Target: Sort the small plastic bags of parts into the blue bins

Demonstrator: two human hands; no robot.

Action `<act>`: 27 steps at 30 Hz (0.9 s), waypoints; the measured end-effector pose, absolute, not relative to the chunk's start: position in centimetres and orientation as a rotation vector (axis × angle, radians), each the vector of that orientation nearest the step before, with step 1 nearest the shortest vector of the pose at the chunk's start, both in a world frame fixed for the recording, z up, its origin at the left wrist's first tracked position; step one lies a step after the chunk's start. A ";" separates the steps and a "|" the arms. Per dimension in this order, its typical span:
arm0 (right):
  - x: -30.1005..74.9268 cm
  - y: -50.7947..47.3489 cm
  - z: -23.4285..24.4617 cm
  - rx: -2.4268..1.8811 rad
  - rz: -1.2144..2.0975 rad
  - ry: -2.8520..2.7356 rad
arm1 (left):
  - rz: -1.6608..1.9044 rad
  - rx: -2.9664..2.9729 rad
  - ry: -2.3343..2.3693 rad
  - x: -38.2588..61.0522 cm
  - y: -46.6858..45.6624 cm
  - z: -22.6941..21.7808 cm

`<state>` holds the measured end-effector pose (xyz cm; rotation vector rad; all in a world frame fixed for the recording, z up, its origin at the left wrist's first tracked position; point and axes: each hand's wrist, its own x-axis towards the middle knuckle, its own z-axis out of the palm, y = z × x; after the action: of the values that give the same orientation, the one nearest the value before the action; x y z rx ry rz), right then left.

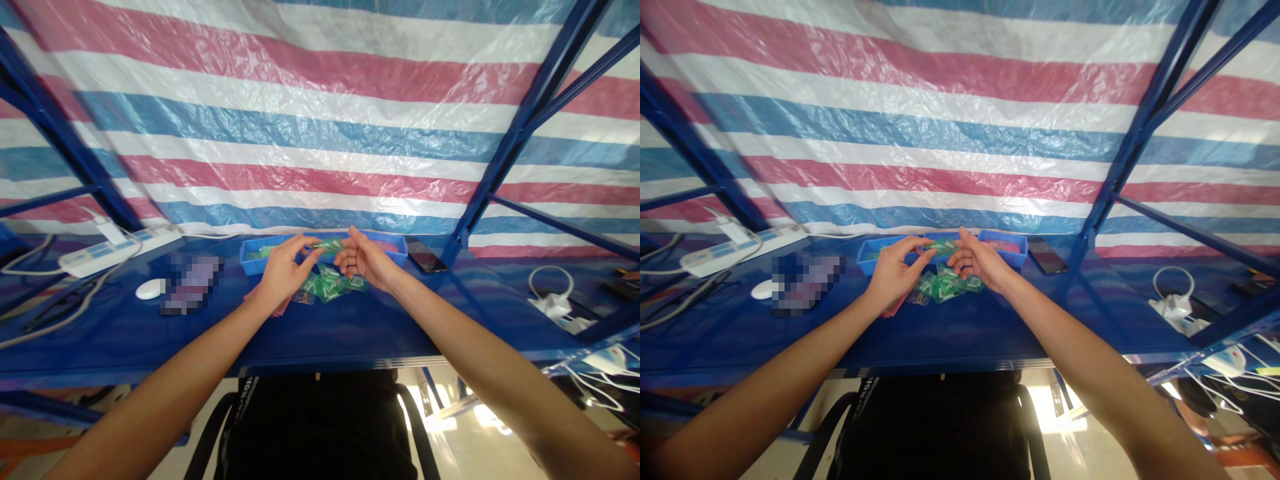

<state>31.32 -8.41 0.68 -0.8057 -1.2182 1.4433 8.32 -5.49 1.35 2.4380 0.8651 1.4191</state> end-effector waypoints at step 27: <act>32.1 -7.8 0.0 -0.935 1.278 -1.259 | 1.401 2.606 1.261 3.9 -2.4 3.1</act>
<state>32.06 -7.82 -0.03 -0.9354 -1.2591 1.2785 3.90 -2.39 3.12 2.6061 1.2609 1.4013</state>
